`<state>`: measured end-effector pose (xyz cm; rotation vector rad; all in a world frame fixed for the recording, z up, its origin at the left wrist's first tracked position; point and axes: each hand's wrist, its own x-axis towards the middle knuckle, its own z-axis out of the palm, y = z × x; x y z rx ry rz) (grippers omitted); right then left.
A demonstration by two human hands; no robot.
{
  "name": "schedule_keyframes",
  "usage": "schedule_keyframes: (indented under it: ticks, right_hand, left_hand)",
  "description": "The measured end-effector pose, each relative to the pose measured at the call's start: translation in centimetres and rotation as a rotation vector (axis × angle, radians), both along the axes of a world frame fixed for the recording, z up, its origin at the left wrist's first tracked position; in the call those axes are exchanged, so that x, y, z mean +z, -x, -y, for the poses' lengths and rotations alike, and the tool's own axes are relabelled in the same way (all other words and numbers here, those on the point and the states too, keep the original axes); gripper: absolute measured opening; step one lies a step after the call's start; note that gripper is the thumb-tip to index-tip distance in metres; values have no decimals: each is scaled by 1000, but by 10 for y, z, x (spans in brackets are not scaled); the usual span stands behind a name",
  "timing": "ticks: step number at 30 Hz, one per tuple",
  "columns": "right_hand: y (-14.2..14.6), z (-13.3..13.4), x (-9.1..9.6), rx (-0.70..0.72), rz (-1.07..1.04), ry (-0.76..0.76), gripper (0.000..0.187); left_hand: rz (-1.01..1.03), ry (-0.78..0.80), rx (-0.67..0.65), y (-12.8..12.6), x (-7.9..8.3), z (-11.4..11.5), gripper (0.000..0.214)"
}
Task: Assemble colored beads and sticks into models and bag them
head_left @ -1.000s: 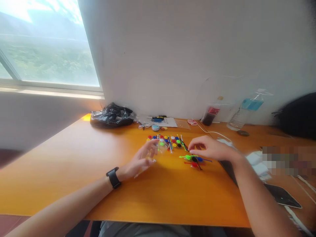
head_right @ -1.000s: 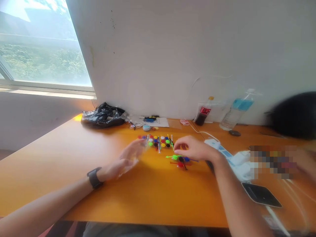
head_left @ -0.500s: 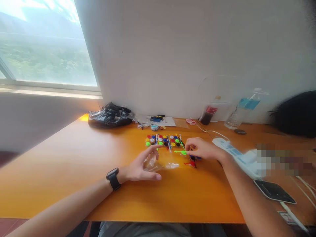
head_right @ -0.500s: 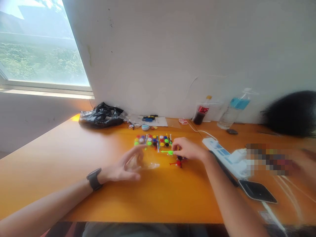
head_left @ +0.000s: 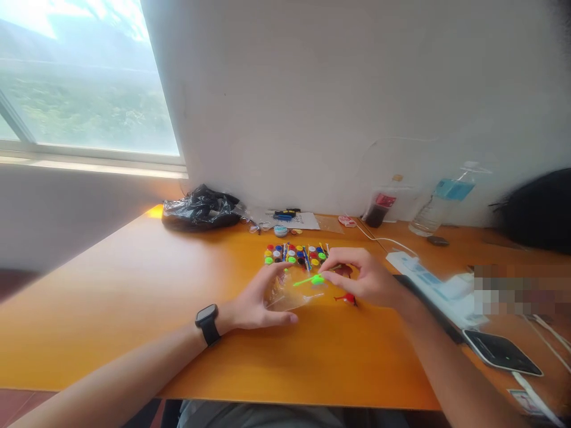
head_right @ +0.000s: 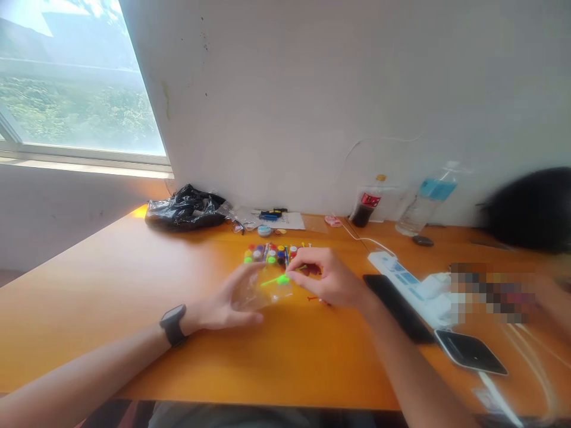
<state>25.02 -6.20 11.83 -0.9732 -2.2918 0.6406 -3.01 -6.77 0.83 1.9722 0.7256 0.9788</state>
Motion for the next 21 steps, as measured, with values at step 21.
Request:
schedule_keyframes:
  ticks: [21]
  right_hand:
    - [-81,-43,5,-204,407,163,33]
  left_hand:
    - [-60,-66,39,-1,3,5,78]
